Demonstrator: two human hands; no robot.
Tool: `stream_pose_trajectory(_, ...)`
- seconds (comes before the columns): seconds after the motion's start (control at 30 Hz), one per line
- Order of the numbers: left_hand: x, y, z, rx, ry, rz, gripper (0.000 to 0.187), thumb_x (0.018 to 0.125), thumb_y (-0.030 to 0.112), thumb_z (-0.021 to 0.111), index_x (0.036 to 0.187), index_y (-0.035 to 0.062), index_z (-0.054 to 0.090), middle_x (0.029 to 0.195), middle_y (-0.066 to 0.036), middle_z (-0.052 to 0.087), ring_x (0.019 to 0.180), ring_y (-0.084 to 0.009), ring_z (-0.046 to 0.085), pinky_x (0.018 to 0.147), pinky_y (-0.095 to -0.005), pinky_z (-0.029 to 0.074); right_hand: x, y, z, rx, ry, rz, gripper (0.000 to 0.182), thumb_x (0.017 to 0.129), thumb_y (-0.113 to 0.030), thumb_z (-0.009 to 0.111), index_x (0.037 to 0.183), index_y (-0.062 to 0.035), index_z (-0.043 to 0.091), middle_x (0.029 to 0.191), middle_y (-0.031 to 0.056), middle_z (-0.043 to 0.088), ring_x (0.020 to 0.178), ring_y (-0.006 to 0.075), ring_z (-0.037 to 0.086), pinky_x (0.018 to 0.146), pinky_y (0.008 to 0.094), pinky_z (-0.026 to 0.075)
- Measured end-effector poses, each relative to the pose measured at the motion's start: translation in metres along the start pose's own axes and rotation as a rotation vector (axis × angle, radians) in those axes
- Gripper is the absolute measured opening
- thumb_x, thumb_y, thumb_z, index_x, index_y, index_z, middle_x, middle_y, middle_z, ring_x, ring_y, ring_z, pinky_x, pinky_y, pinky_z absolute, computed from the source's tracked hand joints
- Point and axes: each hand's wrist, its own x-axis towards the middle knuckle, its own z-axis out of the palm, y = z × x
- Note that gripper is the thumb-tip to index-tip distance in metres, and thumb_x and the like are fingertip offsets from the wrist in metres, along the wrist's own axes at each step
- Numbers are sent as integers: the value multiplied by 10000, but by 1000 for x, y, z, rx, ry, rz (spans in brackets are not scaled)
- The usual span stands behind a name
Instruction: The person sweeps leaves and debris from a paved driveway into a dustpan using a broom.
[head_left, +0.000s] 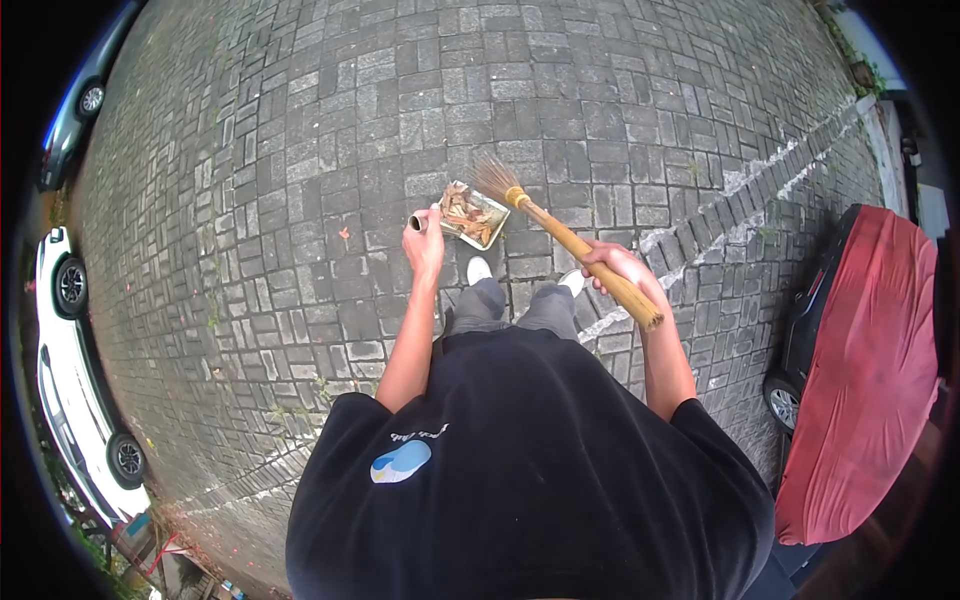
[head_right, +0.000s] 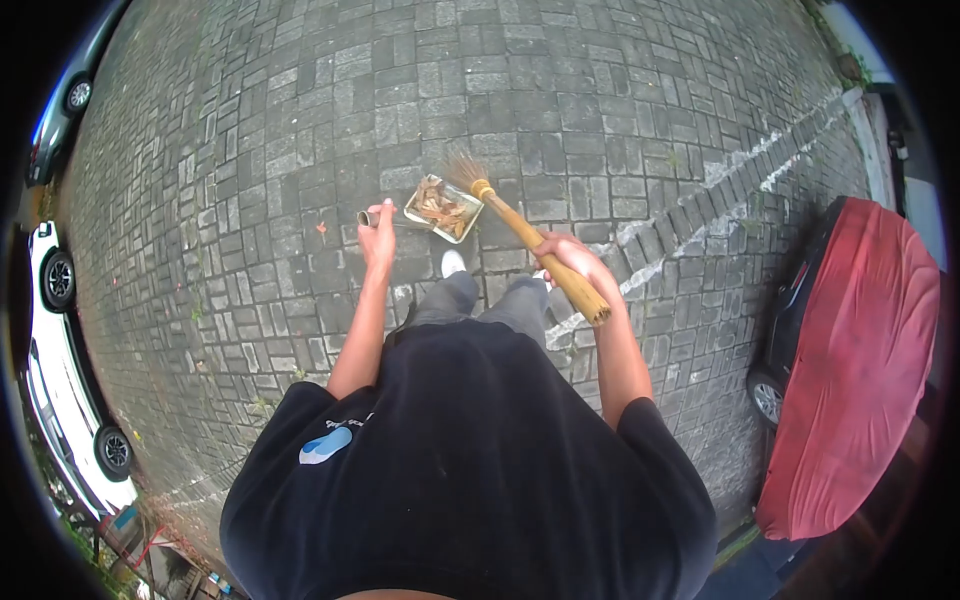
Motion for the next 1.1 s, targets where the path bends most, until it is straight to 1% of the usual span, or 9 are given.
stream_pose_trajectory(0.03, 2, -6, 1, 18, -33, -34, 311, 849, 326, 581, 778, 26, 616, 703, -22, 581, 673, -105, 490, 637, -278, 399, -3, 3, -2, 4, -2, 2, 630, 777, -179, 527, 1363, -57, 331, 703, 22, 529, 484, 82, 480, 437, 233, 436)
stream_pose_trajectory(0.13, 6, -14, 2, -29, -46, -31, 302, 858, 313, 567, 753, 34, 613, 701, -16, 575, 671, -101, 487, 634, -272, 392, -15, -3, 19, -140, 25, -4, 726, 725, -185, 551, 1382, -36, 281, 767, 61, 557, 540, 115, 506, 471, 250, 446)
stream_pose_trajectory(0.2, 7, -18, 2, -27, -54, -27, 296, 863, 305, 562, 739, 39, 608, 674, -5, 551, 658, -97, 473, 625, -274, 384, 10, 13, 34, -412, 58, -56, 753, 720, -206, 559, 1392, -51, 257, 888, 128, 615, 638, 199, 593, 578, 315, 499)
stream_pose_trajectory(0.3, 3, -21, -4, -41, -11, 18, 344, 857, 307, 564, 660, 27, 533, 576, -15, 487, 587, -110, 430, 576, -305, 378, 81, 64, 48, -615, 145, -283, 753, 734, -191, 567, 1411, -147, 242, 859, 141, 597, 564, 202, 579, 527, 322, 495)
stream_pose_trajectory(0.37, -3, -15, -13, -25, -23, -83, 360, 865, 312, 555, 649, 28, 507, 571, -7, 452, 583, -107, 401, 569, -307, 367, 90, 65, 60, -830, 165, -247, 743, 726, -207, 559, 1403, -152, 258, 949, 205, 616, 674, 267, 627, 656, 359, 510)
stream_pose_trajectory(0.5, -11, -22, -35, 33, -4, -39, 369, 872, 323, 547, 657, 25, 512, 567, -7, 442, 581, -105, 398, 563, -302, 363, 94, 80, 64, -939, 120, -239, 733, 718, -206, 549, 1395, -143, 274, 987, 232, 612, 809, 299, 632, 774, 368, 487)
stream_pose_trajectory(0.57, -11, -43, -40, -10, 45, -110, 389, 884, 340, 530, 656, 25, 513, 565, -7, 438, 575, -104, 397, 556, -296, 359, 76, 76, 65, -940, -23, -27, 708, 720, -166, 515, 1388, -137, 282, 1125, 258, 551, 1043, 368, 541, 901, 409, 434)
stream_pose_trajectory(0.93, -31, -53, -63, 15, 97, -112, 436, 907, 383, 478, 636, 41, 464, 565, -2, 415, 557, -107, 388, 540, -294, 346, -21, 93, 45, -962, -10, 14, 746, 718, -255, 583, 1394, -167, 280, 1118, 244, 565, 1041, 344, 552, 917, 371, 420)
stream_pose_trajectory(1.1, -26, -63, -69, -51, 145, -155, 439, 905, 384, 484, 665, 17, 467, 604, -9, 437, 605, -106, 408, 588, -293, 366, -45, 95, 41, -757, 35, -73, 750, 708, -220, 642, 1375, -95, 322, 1186, 212, 545, 1098, 280, 536, 945, 310, 383)
